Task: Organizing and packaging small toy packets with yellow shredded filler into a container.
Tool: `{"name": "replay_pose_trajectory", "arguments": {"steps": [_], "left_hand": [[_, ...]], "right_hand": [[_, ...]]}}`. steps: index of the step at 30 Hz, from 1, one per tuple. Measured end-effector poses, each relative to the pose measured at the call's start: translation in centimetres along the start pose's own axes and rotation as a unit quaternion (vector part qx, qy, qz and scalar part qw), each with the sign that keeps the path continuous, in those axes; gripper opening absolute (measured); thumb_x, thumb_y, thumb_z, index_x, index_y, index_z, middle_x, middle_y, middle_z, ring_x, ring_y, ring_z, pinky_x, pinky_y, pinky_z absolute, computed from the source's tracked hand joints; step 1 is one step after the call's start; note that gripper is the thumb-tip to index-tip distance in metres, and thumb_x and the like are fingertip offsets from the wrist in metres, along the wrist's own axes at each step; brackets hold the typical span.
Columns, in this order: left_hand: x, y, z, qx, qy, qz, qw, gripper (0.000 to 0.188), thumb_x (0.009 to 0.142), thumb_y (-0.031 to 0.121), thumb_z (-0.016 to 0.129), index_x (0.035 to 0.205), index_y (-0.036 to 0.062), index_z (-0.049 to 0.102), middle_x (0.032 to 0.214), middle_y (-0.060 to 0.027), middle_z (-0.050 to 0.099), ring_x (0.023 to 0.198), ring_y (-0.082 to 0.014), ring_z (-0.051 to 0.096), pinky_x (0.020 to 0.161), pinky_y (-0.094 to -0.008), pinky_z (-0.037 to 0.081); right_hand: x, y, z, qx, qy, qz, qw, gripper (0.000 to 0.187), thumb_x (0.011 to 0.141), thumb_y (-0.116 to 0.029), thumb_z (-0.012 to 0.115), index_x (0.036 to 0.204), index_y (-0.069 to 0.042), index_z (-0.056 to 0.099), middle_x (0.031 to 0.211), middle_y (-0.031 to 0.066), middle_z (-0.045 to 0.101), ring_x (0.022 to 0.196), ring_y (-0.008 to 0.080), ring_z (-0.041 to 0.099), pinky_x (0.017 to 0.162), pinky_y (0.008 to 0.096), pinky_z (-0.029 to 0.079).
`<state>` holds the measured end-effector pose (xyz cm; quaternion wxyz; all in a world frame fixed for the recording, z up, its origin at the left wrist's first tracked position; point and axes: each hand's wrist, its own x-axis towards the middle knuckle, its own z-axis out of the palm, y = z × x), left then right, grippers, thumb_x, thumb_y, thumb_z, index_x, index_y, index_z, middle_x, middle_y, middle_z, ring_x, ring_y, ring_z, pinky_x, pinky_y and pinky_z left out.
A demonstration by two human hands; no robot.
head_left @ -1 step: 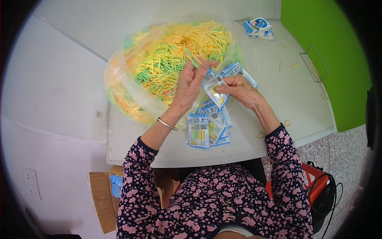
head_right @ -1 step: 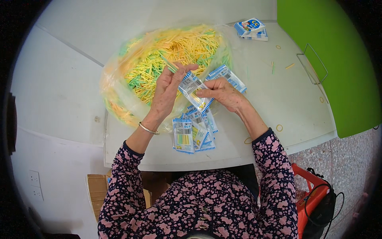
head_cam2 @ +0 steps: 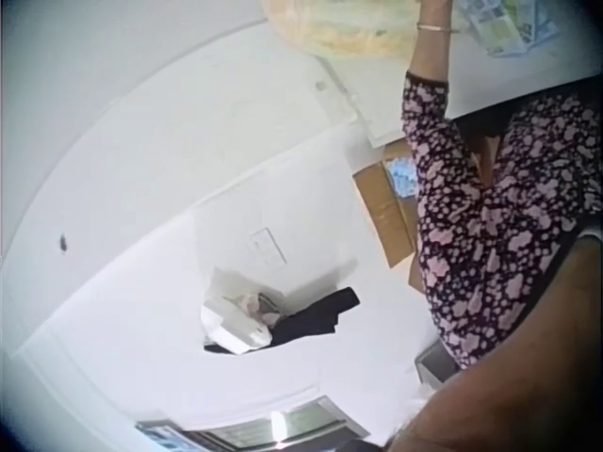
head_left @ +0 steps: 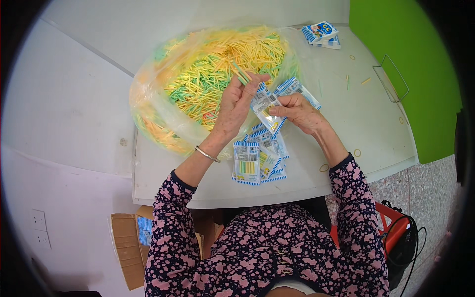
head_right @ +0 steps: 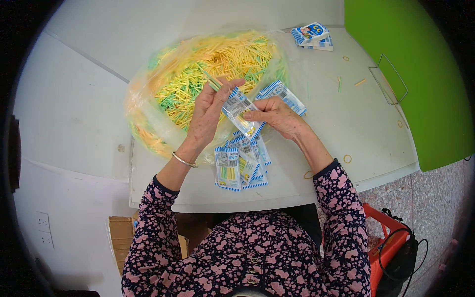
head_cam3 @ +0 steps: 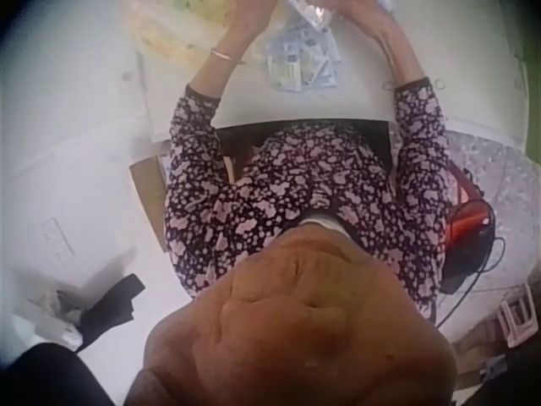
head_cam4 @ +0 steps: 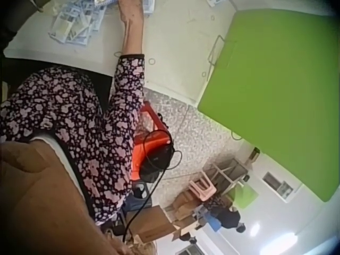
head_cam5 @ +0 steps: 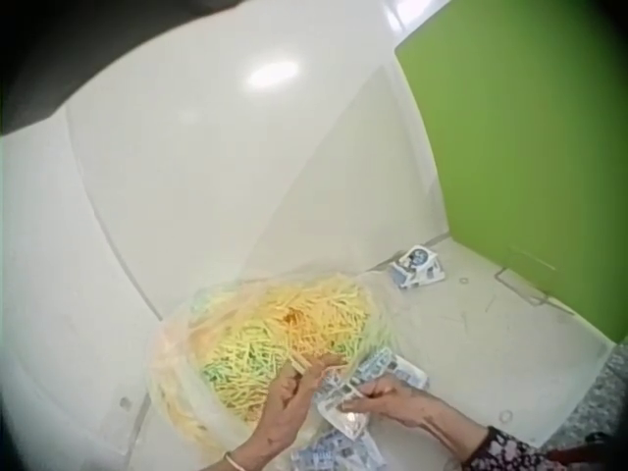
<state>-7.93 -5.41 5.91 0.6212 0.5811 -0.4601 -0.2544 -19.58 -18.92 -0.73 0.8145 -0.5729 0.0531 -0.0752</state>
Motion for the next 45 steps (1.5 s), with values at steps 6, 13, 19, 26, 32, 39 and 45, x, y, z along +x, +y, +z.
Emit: {"name": "replay_pose_trajectory", "arguments": {"steps": [6, 13, 19, 26, 32, 39, 45], "left_hand": [[-0.2, 0.0, -1.1, 0.11, -0.03, -0.001, 0.994, 0.037, 0.096, 0.032, 0.044, 0.115, 0.0002, 0.051, 0.105, -0.0097, 0.059, 0.095, -0.0127, 0.051, 0.084, -0.0269, 0.041], [1.1, 1.4, -3.9, 0.342, -0.08, -0.145, 0.925, 0.05, 0.096, 0.042, 0.038, 0.119, 0.0002, 0.051, 0.106, -0.0111, 0.057, 0.098, -0.0143, 0.051, 0.09, -0.0294, 0.039], [1.3, 1.1, -2.9, 0.203, -0.033, 0.027, 0.978, 0.036, 0.097, 0.031, 0.041, 0.113, 0.0001, 0.052, 0.099, -0.0084, 0.06, 0.094, -0.0126, 0.053, 0.086, -0.0267, 0.041], [1.4, 1.0, -1.7, 0.097, -0.014, 0.051, 0.994, 0.026, 0.097, 0.021, 0.04, 0.1, -0.0008, 0.055, 0.095, -0.0063, 0.063, 0.086, -0.0119, 0.055, 0.081, -0.0261, 0.042], [1.5, 0.5, -2.3, 0.16, -0.009, 0.047, 0.986, 0.027, 0.095, 0.021, 0.044, 0.098, -0.0006, 0.06, 0.096, -0.007, 0.064, 0.093, -0.0149, 0.057, 0.085, -0.0287, 0.044], [1.6, 1.1, -2.9, 0.263, -0.067, 0.013, 0.962, 0.03, 0.096, 0.022, 0.045, 0.108, -0.0013, 0.059, 0.099, -0.0074, 0.063, 0.092, -0.0135, 0.057, 0.085, -0.0265, 0.043], [1.6, 1.5, -2.1, 0.264, -0.11, 0.003, 0.958, 0.03, 0.093, 0.022, 0.052, 0.112, -0.0008, 0.054, 0.095, -0.0064, 0.061, 0.09, -0.0121, 0.055, 0.083, -0.0251, 0.043]], "right_hand": [[0.2, -0.3, 0.2, -0.004, -0.002, -0.002, 1.0, 0.027, 0.082, -0.013, 0.066, 0.106, 0.001, 0.064, 0.094, 0.0029, 0.066, 0.085, 0.0073, 0.058, 0.076, 0.0218, 0.044], [0.6, -0.6, 0.9, -0.015, 0.015, -0.042, 0.999, 0.027, 0.083, -0.013, 0.066, 0.106, 0.0, 0.064, 0.095, 0.0035, 0.066, 0.085, 0.0066, 0.057, 0.077, 0.0211, 0.044], [0.8, -0.6, 1.1, -0.034, 0.04, -0.029, 0.998, 0.026, 0.082, -0.011, 0.065, 0.106, 0.001, 0.064, 0.095, 0.0042, 0.066, 0.082, 0.0064, 0.058, 0.074, 0.0202, 0.046], [0.8, -0.6, 1.1, -0.005, 0.028, -0.039, 0.999, 0.027, 0.082, -0.01, 0.066, 0.107, 0.0, 0.063, 0.094, 0.0031, 0.067, 0.08, 0.006, 0.059, 0.073, 0.02, 0.046], [0.4, -0.9, 1.0, -0.01, 0.029, -0.046, 0.998, 0.029, 0.081, -0.01, 0.067, 0.108, 0.0, 0.062, 0.096, 0.003, 0.066, 0.081, 0.0054, 0.059, 0.074, 0.0194, 0.045], [0.4, -1.0, 1.0, -0.011, 0.027, -0.049, 0.998, 0.032, 0.079, -0.013, 0.069, 0.108, 0.0, 0.063, 0.094, 0.0038, 0.067, 0.081, 0.0071, 0.06, 0.074, 0.0216, 0.046], [0.3, -1.2, 0.9, -0.029, 0.03, -0.048, 0.998, 0.028, 0.08, -0.014, 0.068, 0.104, -0.001, 0.064, 0.091, 0.0023, 0.066, 0.079, 0.0062, 0.059, 0.072, 0.0206, 0.045]]}}
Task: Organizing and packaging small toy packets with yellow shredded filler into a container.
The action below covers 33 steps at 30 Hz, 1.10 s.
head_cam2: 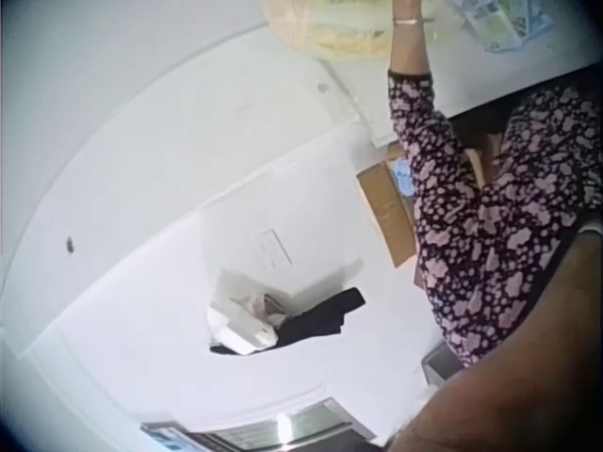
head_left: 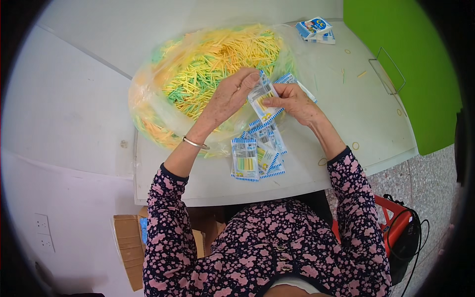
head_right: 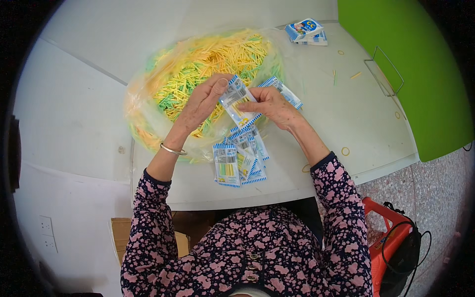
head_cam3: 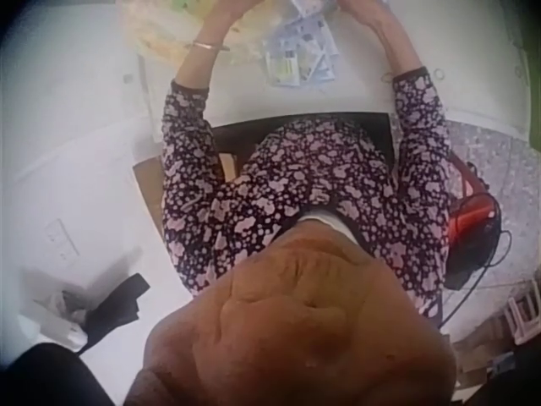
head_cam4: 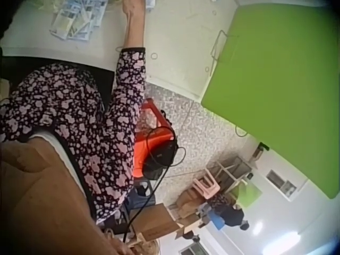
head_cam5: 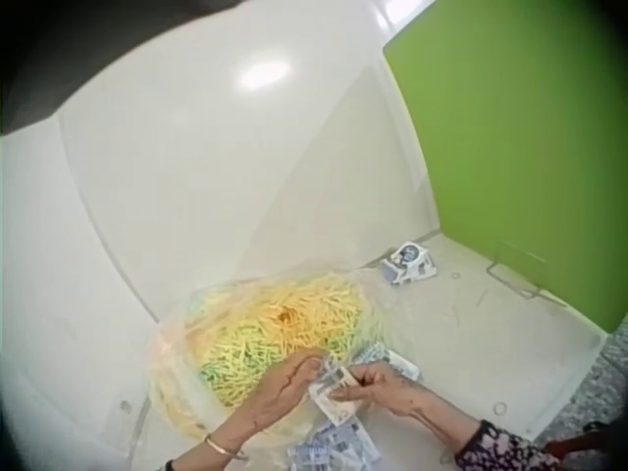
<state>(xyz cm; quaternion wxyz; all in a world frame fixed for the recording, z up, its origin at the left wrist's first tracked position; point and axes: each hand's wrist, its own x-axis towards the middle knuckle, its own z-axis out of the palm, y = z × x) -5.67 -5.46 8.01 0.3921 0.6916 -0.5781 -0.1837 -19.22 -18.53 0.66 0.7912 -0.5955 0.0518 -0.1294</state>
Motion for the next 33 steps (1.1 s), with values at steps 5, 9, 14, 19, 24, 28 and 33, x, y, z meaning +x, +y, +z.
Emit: {"name": "replay_pose_trajectory", "arguments": {"steps": [5, 9, 14, 19, 24, 28, 33], "left_hand": [[-0.5, -0.7, 1.2, -0.093, 0.108, -0.015, 0.99, 0.031, 0.082, 0.015, 0.065, 0.104, 0.0001, 0.05, 0.082, -0.006, 0.057, 0.073, -0.0102, 0.054, 0.062, -0.0238, 0.044], [-0.9, -1.4, 0.7, -0.087, 0.085, -0.037, 0.992, 0.037, 0.083, 0.01, 0.064, 0.113, 0.0011, 0.045, 0.093, -0.0033, 0.061, 0.083, -0.0083, 0.056, 0.071, -0.0221, 0.045], [-2.3, 0.6, 1.0, -0.214, 0.079, -0.072, 0.971, 0.042, 0.081, 0.01, 0.066, 0.115, 0.0002, 0.044, 0.094, -0.0052, 0.06, 0.083, -0.0091, 0.056, 0.072, -0.023, 0.045], [-4.5, 1.4, 1.2, -0.265, 0.096, -0.103, 0.954, 0.044, 0.08, 0.009, 0.066, 0.115, -0.0015, 0.042, 0.098, -0.0064, 0.059, 0.086, -0.0104, 0.057, 0.075, -0.023, 0.046], [-6.1, 2.2, 1.5, -0.271, 0.099, -0.097, 0.953, 0.044, 0.079, 0.006, 0.066, 0.115, 0.0002, 0.042, 0.098, -0.0064, 0.06, 0.092, -0.0115, 0.055, 0.081, -0.0263, 0.044], [-6.8, 2.1, 2.2, -0.264, 0.103, -0.09, 0.955, 0.044, 0.079, 0.007, 0.066, 0.115, 0.0005, 0.041, 0.097, -0.007, 0.06, 0.09, -0.0115, 0.056, 0.079, -0.0257, 0.045], [-8.6, 2.9, 2.2, -0.278, 0.109, -0.113, 0.948, 0.041, 0.079, 0.005, 0.065, 0.113, 0.001, 0.043, 0.096, -0.0062, 0.06, 0.086, -0.0104, 0.056, 0.077, -0.0242, 0.046]], "right_hand": [[0.0, 0.0, 0.2, 0.034, 0.001, -0.004, 0.999, 0.026, 0.083, -0.011, 0.065, 0.106, -0.001, 0.063, 0.093, 0.0021, 0.066, 0.081, 0.0059, 0.06, 0.074, 0.0207, 0.046], [0.0, -0.1, 0.5, 0.023, -0.012, -0.015, 1.0, 0.027, 0.083, -0.015, 0.065, 0.106, 0.0, 0.063, 0.093, 0.0012, 0.065, 0.08, 0.0052, 0.058, 0.074, 0.0199, 0.044], [-0.4, -0.6, 0.8, -0.099, -0.025, -0.009, 0.995, 0.024, 0.085, -0.019, 0.062, 0.1, -0.001, 0.065, 0.082, -0.0023, 0.062, 0.071, 0.002, 0.052, 0.062, 0.0182, 0.039], [-1.7, -0.9, 2.6, -0.065, -0.038, -0.004, 0.997, 0.026, 0.086, -0.014, 0.061, 0.107, 0.001, 0.063, 0.091, 0.0009, 0.065, 0.08, 0.0036, 0.057, 0.07, 0.0183, 0.044], [-3.2, -1.9, 4.3, -0.103, -0.066, -0.011, 0.992, 0.025, 0.086, -0.016, 0.06, 0.104, 0.001, 0.064, 0.085, -0.0008, 0.064, 0.074, 0.002, 0.053, 0.064, 0.0178, 0.041], [-3.4, -1.3, 4.3, -0.148, -0.056, -0.016, 0.987, 0.026, 0.086, -0.02, 0.06, 0.101, 0.001, 0.065, 0.077, -0.0023, 0.063, 0.066, 0.0012, 0.05, 0.057, 0.018, 0.037], [-4.3, -0.6, 4.8, -0.122, -0.077, 0.01, 0.989, 0.028, 0.085, -0.022, 0.061, 0.1, 0.002, 0.065, 0.076, -0.0018, 0.063, 0.065, 0.0019, 0.05, 0.057, 0.0187, 0.038]]}}
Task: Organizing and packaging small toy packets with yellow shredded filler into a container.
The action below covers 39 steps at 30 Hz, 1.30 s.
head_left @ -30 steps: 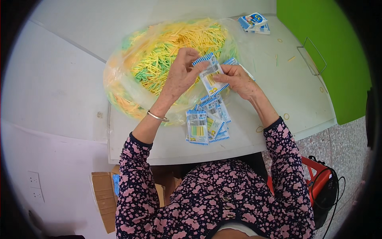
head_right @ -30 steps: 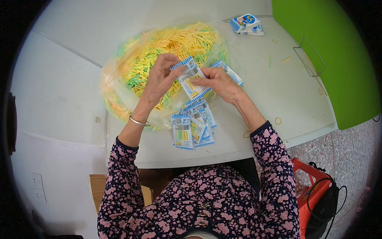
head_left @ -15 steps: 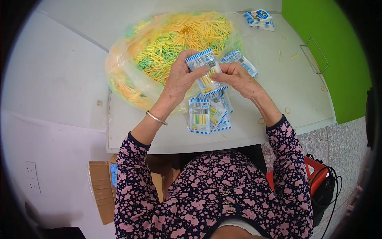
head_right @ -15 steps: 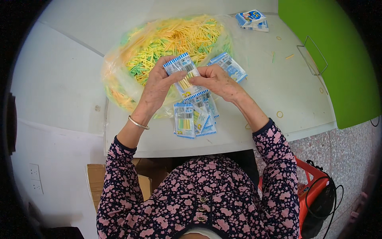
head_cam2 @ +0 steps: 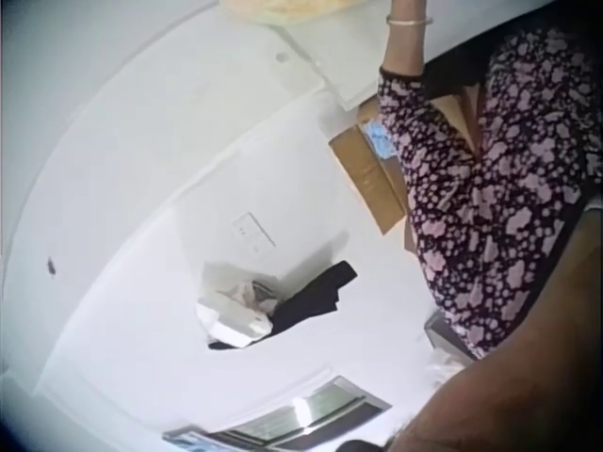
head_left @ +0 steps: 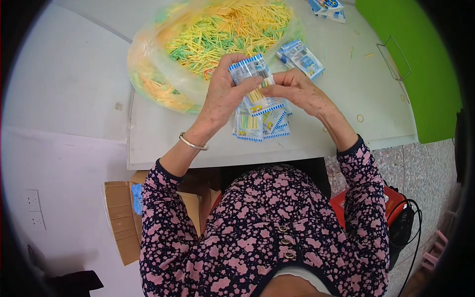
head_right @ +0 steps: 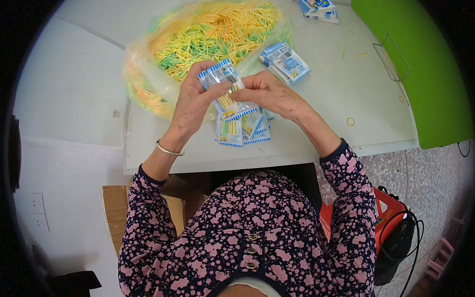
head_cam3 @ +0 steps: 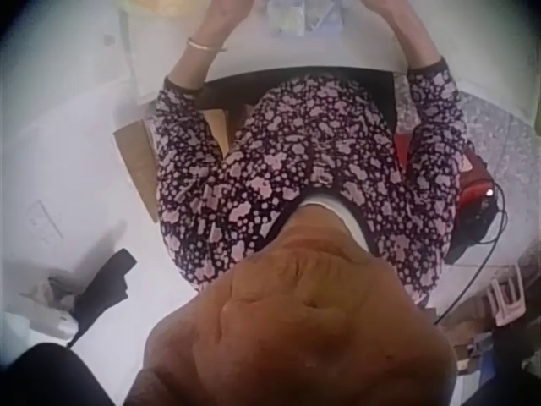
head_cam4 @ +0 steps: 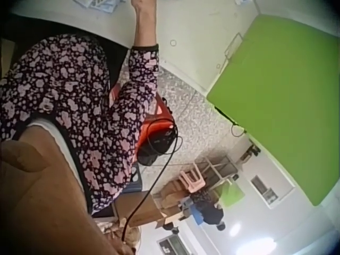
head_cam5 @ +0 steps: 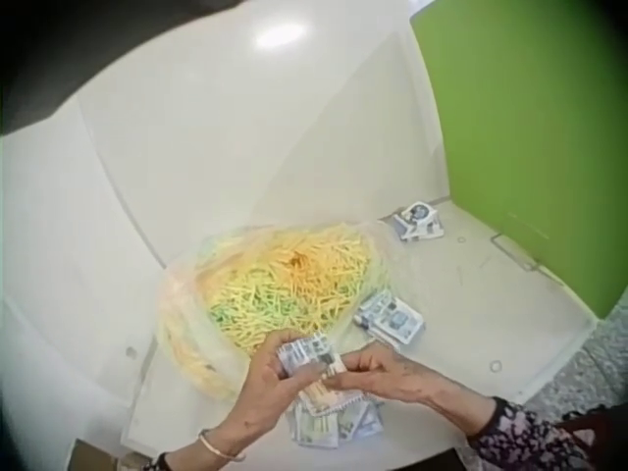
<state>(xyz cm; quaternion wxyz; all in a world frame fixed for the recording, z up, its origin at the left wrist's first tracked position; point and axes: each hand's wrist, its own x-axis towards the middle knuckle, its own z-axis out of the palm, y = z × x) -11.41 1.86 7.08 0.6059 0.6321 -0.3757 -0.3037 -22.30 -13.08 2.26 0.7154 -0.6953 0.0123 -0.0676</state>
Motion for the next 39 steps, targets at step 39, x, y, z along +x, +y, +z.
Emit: {"name": "replay_pose_trajectory", "arguments": {"steps": [39], "left_hand": [[-3.5, -8.6, 3.6, 0.034, 0.124, 0.121, 0.984, 0.064, 0.08, 0.004, 0.065, 0.131, 0.0013, 0.025, 0.115, -0.0098, 0.045, 0.104, -0.0153, 0.05, 0.088, -0.0278, 0.044]], "right_hand": [[-4.0, 4.3, 2.3, 0.103, 0.227, -0.044, 0.967, 0.051, 0.08, -0.014, 0.067, 0.122, 0.001, 0.041, 0.113, 0.0087, 0.056, 0.101, 0.013, 0.054, 0.086, 0.0273, 0.043]]}}
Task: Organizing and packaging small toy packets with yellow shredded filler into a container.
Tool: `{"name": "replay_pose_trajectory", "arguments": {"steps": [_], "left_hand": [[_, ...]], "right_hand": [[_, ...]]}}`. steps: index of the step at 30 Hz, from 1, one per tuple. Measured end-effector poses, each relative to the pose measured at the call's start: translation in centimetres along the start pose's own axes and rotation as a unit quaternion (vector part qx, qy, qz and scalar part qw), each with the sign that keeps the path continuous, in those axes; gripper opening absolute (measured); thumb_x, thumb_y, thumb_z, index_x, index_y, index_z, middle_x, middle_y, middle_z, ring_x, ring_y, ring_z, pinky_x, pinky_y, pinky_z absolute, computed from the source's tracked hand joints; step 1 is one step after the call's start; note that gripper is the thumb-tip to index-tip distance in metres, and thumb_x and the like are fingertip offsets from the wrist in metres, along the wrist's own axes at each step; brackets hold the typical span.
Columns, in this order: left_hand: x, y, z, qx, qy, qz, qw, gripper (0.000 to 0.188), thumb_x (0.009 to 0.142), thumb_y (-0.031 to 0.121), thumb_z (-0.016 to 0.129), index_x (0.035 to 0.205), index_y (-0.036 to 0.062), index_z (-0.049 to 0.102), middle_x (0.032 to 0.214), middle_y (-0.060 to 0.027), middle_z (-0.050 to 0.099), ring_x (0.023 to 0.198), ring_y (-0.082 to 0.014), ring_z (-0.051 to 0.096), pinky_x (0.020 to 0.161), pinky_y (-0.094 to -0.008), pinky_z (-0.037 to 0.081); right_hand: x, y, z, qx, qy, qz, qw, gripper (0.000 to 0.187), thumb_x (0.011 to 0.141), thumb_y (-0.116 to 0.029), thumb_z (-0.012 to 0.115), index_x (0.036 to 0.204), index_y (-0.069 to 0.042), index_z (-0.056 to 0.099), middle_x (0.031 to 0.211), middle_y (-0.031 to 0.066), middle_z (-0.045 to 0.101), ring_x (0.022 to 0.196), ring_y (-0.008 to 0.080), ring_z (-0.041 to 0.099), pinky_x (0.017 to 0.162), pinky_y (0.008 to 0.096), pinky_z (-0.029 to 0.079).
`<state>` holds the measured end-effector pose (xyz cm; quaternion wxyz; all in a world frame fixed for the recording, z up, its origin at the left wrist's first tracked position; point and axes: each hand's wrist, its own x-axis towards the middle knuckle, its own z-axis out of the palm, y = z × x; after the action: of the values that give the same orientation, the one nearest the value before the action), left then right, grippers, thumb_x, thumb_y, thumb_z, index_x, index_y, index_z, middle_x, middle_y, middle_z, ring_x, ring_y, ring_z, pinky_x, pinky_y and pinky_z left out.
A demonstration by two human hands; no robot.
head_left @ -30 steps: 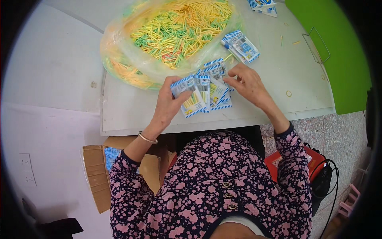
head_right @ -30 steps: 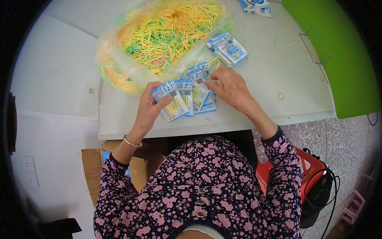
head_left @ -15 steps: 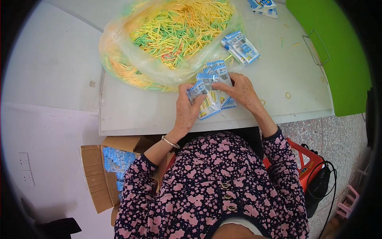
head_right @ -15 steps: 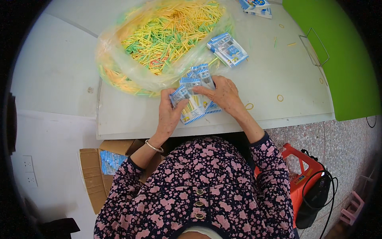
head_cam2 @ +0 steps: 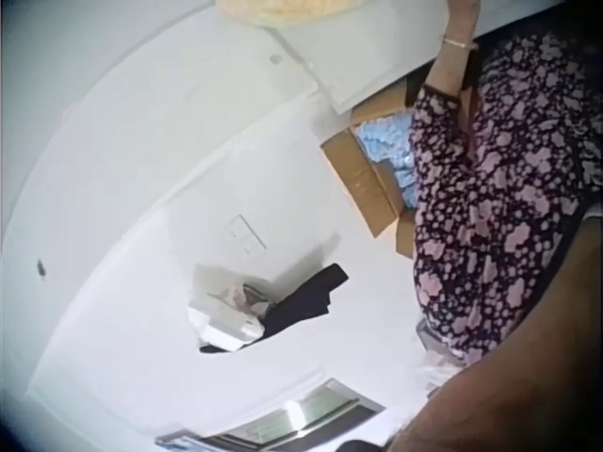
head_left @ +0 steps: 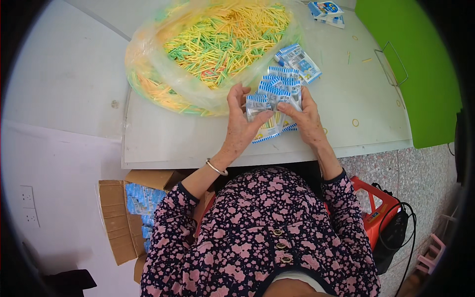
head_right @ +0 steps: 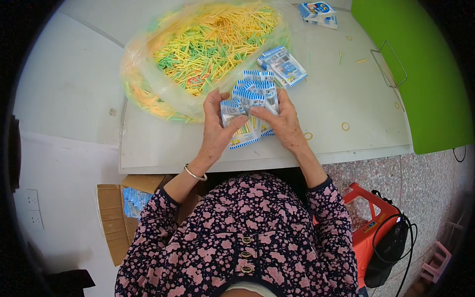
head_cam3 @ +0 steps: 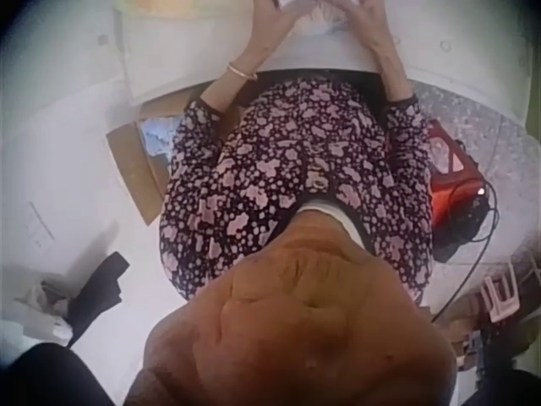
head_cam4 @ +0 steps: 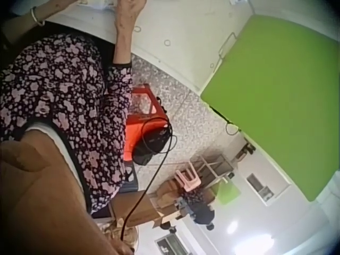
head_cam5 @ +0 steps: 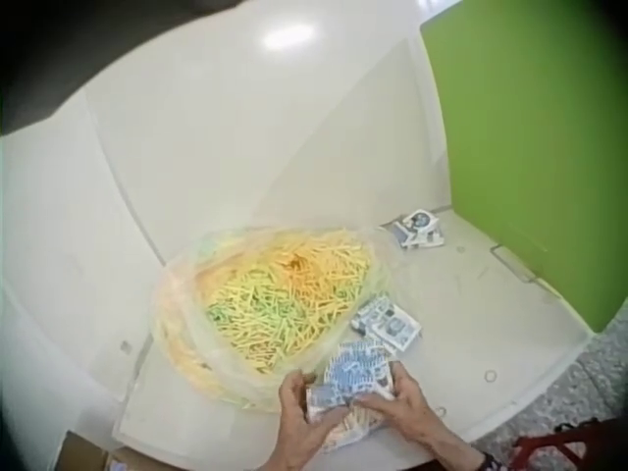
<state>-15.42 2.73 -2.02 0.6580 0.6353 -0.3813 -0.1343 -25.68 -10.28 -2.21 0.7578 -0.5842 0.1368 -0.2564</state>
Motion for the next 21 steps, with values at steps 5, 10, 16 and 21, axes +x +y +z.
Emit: {"name": "replay_pose_trajectory", "arguments": {"steps": [5, 10, 16, 21], "left_hand": [[2.1, 0.4, -0.8, -0.127, -0.187, -0.21, 0.951, 0.067, 0.077, 0.015, 0.073, 0.129, 0.0012, 0.033, 0.112, -0.0088, 0.055, 0.098, -0.0136, 0.055, 0.084, -0.0278, 0.047], [2.5, -0.7, -0.2, -0.067, -0.214, -0.188, 0.956, 0.062, 0.074, 0.018, 0.076, 0.124, 0.0023, 0.042, 0.106, -0.0038, 0.06, 0.093, -0.0108, 0.057, 0.082, -0.0275, 0.048], [1.3, -0.7, -0.1, -0.086, -0.141, -0.07, 0.984, 0.075, 0.067, 0.018, 0.081, 0.127, 0.0031, 0.038, 0.11, -0.0089, 0.058, 0.101, -0.0171, 0.056, 0.087, -0.0303, 0.046], [0.3, -4.7, -1.6, 0.193, -0.191, 0.068, 0.96, 0.098, 0.056, 0.023, 0.086, 0.134, 0.0019, 0.029, 0.126, -0.0185, 0.044, 0.118, -0.0338, 0.042, 0.098, -0.0415, 0.037]], "right_hand": [[0.1, 0.2, 0.2, 0.085, -0.025, -0.015, 0.996, 0.054, 0.084, -0.015, 0.063, 0.13, -0.001, 0.037, 0.115, 0.0063, 0.055, 0.106, 0.012, 0.051, 0.093, 0.0266, 0.039], [0.5, 1.6, -0.5, -0.265, -0.01, -0.064, 0.962, 0.066, 0.087, -0.03, 0.061, 0.134, 0.003, 0.029, 0.134, 0.0187, 0.036, 0.123, 0.0244, 0.035, 0.099, 0.0375, 0.034], [-0.2, 0.6, -1.4, -0.088, -0.154, -0.04, 0.983, 0.09, 0.075, -0.049, 0.068, 0.135, 0.003, 0.025, 0.14, 0.0249, 0.022, 0.13, 0.0374, 0.022, 0.107, 0.0444, 0.021], [-0.4, 0.9, -2.7, -0.422, -0.17, -0.075, 0.887, 0.099, 0.065, -0.046, 0.077, 0.136, -0.001, 0.024, 0.131, 0.0196, 0.032, 0.124, 0.0351, 0.029, 0.103, 0.0448, 0.027]]}}
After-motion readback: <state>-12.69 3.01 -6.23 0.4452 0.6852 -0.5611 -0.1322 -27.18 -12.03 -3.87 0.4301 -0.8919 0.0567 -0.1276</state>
